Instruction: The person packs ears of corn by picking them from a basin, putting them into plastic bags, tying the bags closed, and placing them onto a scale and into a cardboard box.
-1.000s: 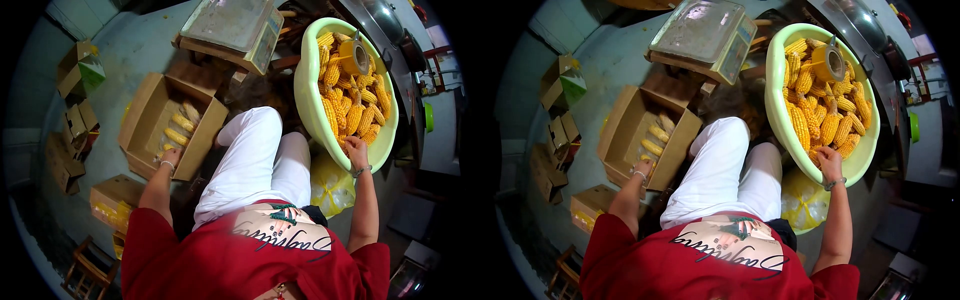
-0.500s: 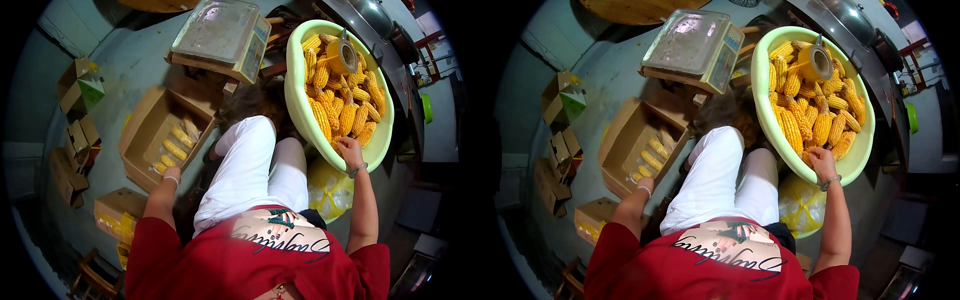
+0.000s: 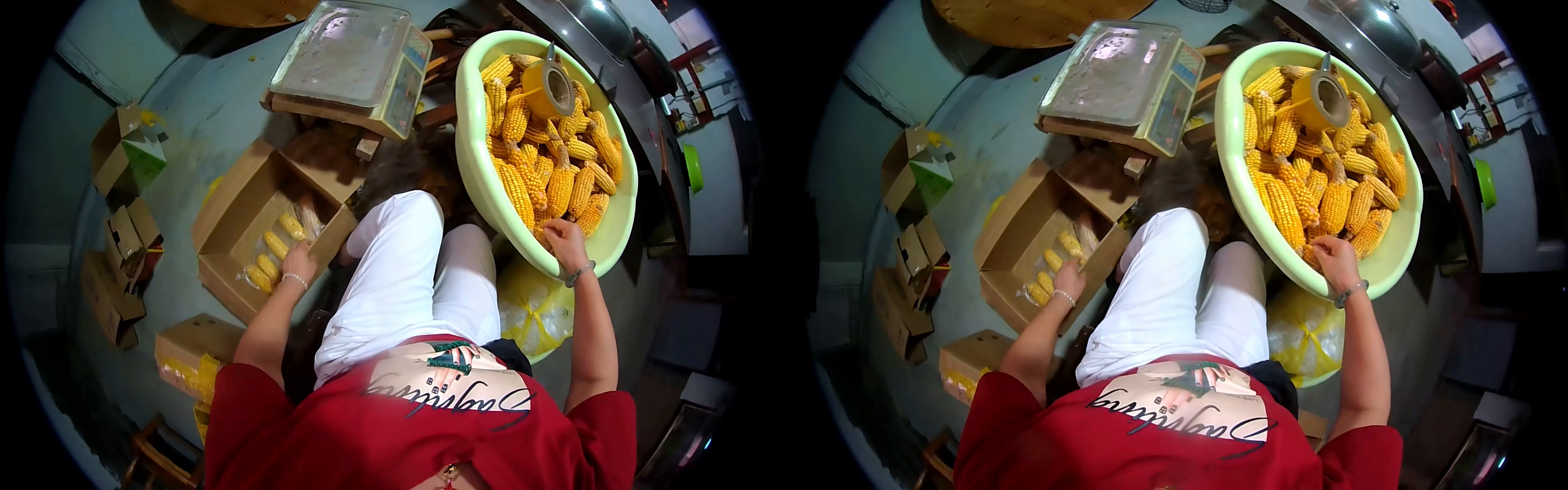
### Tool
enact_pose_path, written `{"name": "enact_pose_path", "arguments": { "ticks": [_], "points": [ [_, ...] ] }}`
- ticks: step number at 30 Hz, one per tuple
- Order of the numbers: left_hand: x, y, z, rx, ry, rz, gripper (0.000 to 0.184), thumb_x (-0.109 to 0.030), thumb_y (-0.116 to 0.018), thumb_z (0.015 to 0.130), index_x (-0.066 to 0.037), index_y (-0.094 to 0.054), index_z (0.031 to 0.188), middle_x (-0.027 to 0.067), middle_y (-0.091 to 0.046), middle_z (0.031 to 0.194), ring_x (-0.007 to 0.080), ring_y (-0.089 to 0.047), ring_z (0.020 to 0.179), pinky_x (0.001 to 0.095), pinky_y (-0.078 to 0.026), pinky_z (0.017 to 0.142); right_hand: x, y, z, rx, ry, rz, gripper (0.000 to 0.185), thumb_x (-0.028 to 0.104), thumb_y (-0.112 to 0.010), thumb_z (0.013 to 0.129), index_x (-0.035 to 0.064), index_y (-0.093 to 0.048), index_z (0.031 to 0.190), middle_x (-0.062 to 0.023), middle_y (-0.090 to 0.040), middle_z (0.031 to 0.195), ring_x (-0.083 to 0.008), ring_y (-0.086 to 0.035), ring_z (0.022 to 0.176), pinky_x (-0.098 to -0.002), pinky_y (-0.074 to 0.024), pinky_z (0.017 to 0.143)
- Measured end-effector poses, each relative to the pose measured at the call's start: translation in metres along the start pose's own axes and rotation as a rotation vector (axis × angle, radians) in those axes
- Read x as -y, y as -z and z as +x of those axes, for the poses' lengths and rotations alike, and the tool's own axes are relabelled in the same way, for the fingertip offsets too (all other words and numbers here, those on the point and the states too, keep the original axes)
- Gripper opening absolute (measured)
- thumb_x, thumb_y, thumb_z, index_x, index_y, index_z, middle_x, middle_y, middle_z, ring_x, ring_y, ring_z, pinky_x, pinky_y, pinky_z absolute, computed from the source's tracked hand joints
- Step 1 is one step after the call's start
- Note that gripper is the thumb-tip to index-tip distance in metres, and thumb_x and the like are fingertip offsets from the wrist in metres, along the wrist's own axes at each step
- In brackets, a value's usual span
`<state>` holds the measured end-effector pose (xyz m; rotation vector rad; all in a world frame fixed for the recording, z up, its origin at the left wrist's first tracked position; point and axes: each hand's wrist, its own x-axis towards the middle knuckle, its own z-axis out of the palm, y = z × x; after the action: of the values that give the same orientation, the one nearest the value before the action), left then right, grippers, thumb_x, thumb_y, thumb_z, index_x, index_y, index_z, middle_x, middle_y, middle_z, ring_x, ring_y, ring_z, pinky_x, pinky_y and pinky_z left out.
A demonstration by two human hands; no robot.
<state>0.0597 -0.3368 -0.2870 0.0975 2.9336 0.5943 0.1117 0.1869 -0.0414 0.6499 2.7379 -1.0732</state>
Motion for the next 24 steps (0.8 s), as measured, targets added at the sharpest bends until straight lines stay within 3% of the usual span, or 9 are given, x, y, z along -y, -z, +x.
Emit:
{"name": "enact_pose_path", "arguments": {
  "ticks": [4, 6, 8, 9, 10, 13, 18, 21, 24],
  "points": [
    [-0.14, 0.101, 0.033, 0.264, -0.027, -1.307, 0.017, -0.003, -0.058, 0.082, 0.003, -0.061, 0.097, 0.0089, -0.062, 0.075, 0.0164, -0.061, 0.068, 0.0281, -0.05, 0.067, 0.013, 0.0, -0.007, -0.054, 0.045, 0.02, 0.012, 0.006, -0.057, 0.082, -0.0019, -0.064, 0.089, -0.0058, -0.06, 0.063, -0.0104, -0.056, 0.048, -0.0247, -0.0439, 0.047],
    [-0.213, 0.195, 0.014, 0.43, -0.171, -1.524, 0.015, 0.005, -0.052, 0.081, 0.003, -0.063, 0.09, 0.0058, -0.06, 0.068, 0.0139, -0.056, 0.058, 0.0306, -0.05, 0.066, 0.012, -0.001, -0.008, -0.092, 0.046, 0.06, 0.012, 0.006, -0.057, 0.083, -0.0008, -0.065, 0.089, -0.0058, -0.06, 0.062, -0.0106, -0.055, 0.048, -0.0247, -0.0437, 0.046],
    [-0.251, 0.259, -0.011, 0.615, -0.566, -1.612, 0.015, 0.005, -0.05, 0.08, 0.003, -0.063, 0.087, 0.0063, -0.06, 0.065, 0.0146, -0.053, 0.052, 0.0348, -0.05, 0.068, 0.008, -0.001, -0.008, -0.131, 0.088, 0.048, 0.011, 0.006, -0.057, 0.083, 0.0002, -0.065, 0.088, -0.0059, -0.059, 0.061, -0.0108, -0.055, 0.048, -0.0249, -0.0437, 0.046],
    [-0.268, 0.289, -0.026, 0.825, -0.68, -1.739, 0.009, 0.0, -0.054, 0.08, 0.005, -0.062, 0.083, 0.01, -0.06, 0.066, 0.0185, -0.055, 0.051, 0.04, -0.051, 0.067, 0.011, -0.001, -0.01, -0.145, 0.092, 0.05, 0.011, 0.007, -0.058, 0.082, 0.0019, -0.066, 0.089, -0.0074, -0.06, 0.062, -0.0119, -0.055, 0.047, -0.0256, -0.0443, 0.047],
    [-0.286, 0.309, -0.028, 1.063, -0.96, -1.735, 0.014, -0.01, -0.059, 0.081, 0.004, -0.059, 0.076, 0.017, -0.061, 0.071, 0.0256, -0.058, 0.055, 0.0434, -0.051, 0.065, 0.01, 0.0, -0.01, -0.167, 0.117, 0.039, 0.011, 0.007, -0.059, 0.082, 0.0022, -0.066, 0.089, -0.008, -0.061, 0.063, -0.0125, -0.056, 0.047, -0.0259, -0.0445, 0.047],
    [-0.34, 0.328, -0.065, 1.349, -1.249, -2.183, 0.023, -0.014, -0.054, 0.087, 0.006, -0.055, 0.075, 0.0228, -0.061, 0.077, 0.0299, -0.059, 0.058, 0.0423, -0.049, 0.058, 0.002, -0.001, -0.011, -0.254, 0.214, -0.01, 0.012, 0.007, -0.06, 0.081, 0.0031, -0.066, 0.089, -0.0105, -0.062, 0.065, -0.015, -0.057, 0.05, -0.027, -0.0452, 0.05],
    [-0.395, 0.334, -0.14, 1.451, -0.994, -3.066, 0.025, -0.004, -0.047, 0.09, 0.02, -0.05, 0.091, 0.0207, -0.06, 0.071, 0.0254, -0.059, 0.052, 0.0311, -0.044, 0.044, -0.005, 0.0, -0.017, -0.411, 0.277, 0.12, 0.011, 0.006, -0.059, 0.081, 0.0018, -0.066, 0.089, -0.0084, -0.062, 0.066, -0.0122, -0.057, 0.053, -0.0247, -0.0461, 0.051],
    [-0.402, 0.333, -0.151, 1.464, -0.958, -3.058, 0.021, -0.001, -0.047, 0.088, 0.02, -0.05, 0.09, 0.0191, -0.059, 0.071, 0.0247, -0.059, 0.052, 0.0303, -0.044, 0.043, 0.005, 0.006, -0.025, -0.39, 0.169, 0.424, 0.013, 0.006, -0.057, 0.085, -0.0001, -0.065, 0.093, -0.0034, -0.062, 0.069, -0.0076, -0.056, 0.055, -0.02, -0.0465, 0.052],
    [-0.4, 0.325, -0.151, 1.644, -1.061, -2.859, 0.018, 0.002, -0.048, 0.087, 0.02, -0.05, 0.09, 0.0183, -0.058, 0.071, 0.0242, -0.059, 0.053, 0.0297, -0.043, 0.043, 0.0, 0.01, -0.031, -0.413, 0.174, 0.61, 0.014, 0.005, -0.055, 0.087, -0.0001, -0.063, 0.097, -0.0041, -0.061, 0.072, -0.0076, -0.054, 0.054, -0.0196, -0.0439, 0.049]
  ]
}}
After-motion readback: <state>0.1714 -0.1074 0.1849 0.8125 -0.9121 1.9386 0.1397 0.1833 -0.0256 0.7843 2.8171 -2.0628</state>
